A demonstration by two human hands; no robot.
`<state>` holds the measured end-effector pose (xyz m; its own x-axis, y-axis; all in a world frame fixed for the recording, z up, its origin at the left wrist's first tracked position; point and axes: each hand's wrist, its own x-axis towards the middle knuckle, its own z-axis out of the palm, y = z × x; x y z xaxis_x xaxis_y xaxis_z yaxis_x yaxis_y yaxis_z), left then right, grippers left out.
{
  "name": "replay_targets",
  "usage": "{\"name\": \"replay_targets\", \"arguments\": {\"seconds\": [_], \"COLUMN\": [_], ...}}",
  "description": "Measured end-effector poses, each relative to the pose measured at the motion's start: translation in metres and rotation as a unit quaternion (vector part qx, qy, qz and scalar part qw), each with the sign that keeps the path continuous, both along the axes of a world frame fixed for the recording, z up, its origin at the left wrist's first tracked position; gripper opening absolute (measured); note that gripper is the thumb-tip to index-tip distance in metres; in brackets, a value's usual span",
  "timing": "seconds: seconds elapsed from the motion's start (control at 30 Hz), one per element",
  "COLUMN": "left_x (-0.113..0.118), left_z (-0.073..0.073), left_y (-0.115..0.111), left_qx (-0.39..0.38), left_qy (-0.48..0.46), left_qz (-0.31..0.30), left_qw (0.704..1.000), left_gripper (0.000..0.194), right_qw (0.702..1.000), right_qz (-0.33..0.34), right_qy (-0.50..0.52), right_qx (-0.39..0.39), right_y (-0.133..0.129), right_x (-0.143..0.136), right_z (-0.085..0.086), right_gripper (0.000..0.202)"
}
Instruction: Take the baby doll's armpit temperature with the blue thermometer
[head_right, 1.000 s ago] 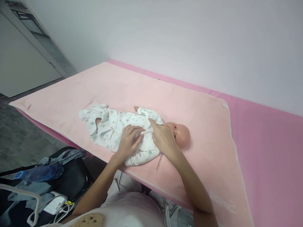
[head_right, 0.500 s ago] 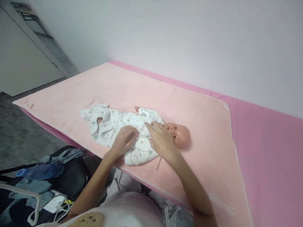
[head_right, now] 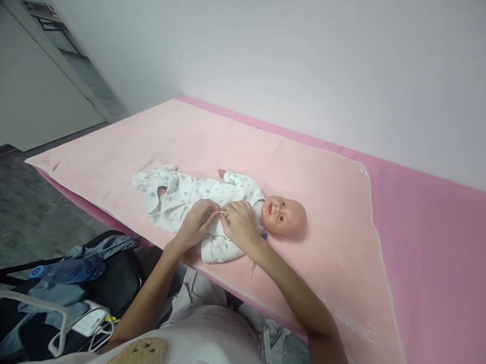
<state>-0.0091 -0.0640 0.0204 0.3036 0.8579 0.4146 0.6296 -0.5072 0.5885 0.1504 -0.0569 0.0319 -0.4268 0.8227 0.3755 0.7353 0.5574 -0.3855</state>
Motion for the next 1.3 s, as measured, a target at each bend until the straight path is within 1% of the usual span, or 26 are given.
{"name": "replay_targets", "arguments": {"seconds": [0.07,0.2,0.3,0.47,0.63,0.73,0.93,1.03,1.17,1.3], "left_x": [0.0,0.001,0.001,0.0,0.0,0.001,0.006,0.008,0.008,0.007], "left_z": [-0.001,-0.003,-0.004,-0.003,-0.005,-0.007,-0.006,-0.008,-0.01,-0.01], "left_y": [0.001,0.004,0.005,0.005,0.005,0.006,0.007,0.007,0.007,0.007], "left_qx": [0.024,0.068,0.065,0.05,0.055,0.055,0.043,0.057,0.086,0.084], "left_qy": [0.016,0.053,0.065,0.06,0.047,0.039,0.026,0.027,0.029,0.029], "left_qz": [0.008,0.015,0.012,0.011,0.026,0.032,0.016,0.017,0.022,0.032], "left_qw": [1.0,0.996,0.996,0.997,0.997,0.997,0.999,0.998,0.996,0.995], "left_gripper": [0.016,0.015,0.015,0.017,0.017,0.017,0.013,0.013,0.013,0.014], "right_qw": [1.0,0.999,0.999,0.999,0.999,0.999,0.996,0.995,0.995,0.998], "right_qz": [-0.013,-0.028,-0.029,-0.029,-0.021,-0.024,-0.04,-0.044,-0.048,-0.034], "right_qy": [0.003,-0.032,-0.045,-0.035,-0.03,-0.024,-0.016,-0.018,-0.034,-0.046], "right_qx": [-0.003,-0.001,-0.005,0.004,-0.001,-0.016,-0.074,-0.083,-0.077,-0.039], "right_y": [-0.001,-0.001,0.0,0.002,0.002,0.001,-0.001,-0.001,-0.001,-0.001], "right_x": [-0.001,-0.002,-0.002,-0.001,0.0,0.001,0.003,0.004,0.006,0.008], "right_z": [0.0,-0.001,-0.003,-0.005,-0.004,-0.001,0.007,0.009,0.01,0.011], "right_gripper": [0.012,0.012,0.014,0.019,0.02,0.021,0.024,0.024,0.024,0.025]}}
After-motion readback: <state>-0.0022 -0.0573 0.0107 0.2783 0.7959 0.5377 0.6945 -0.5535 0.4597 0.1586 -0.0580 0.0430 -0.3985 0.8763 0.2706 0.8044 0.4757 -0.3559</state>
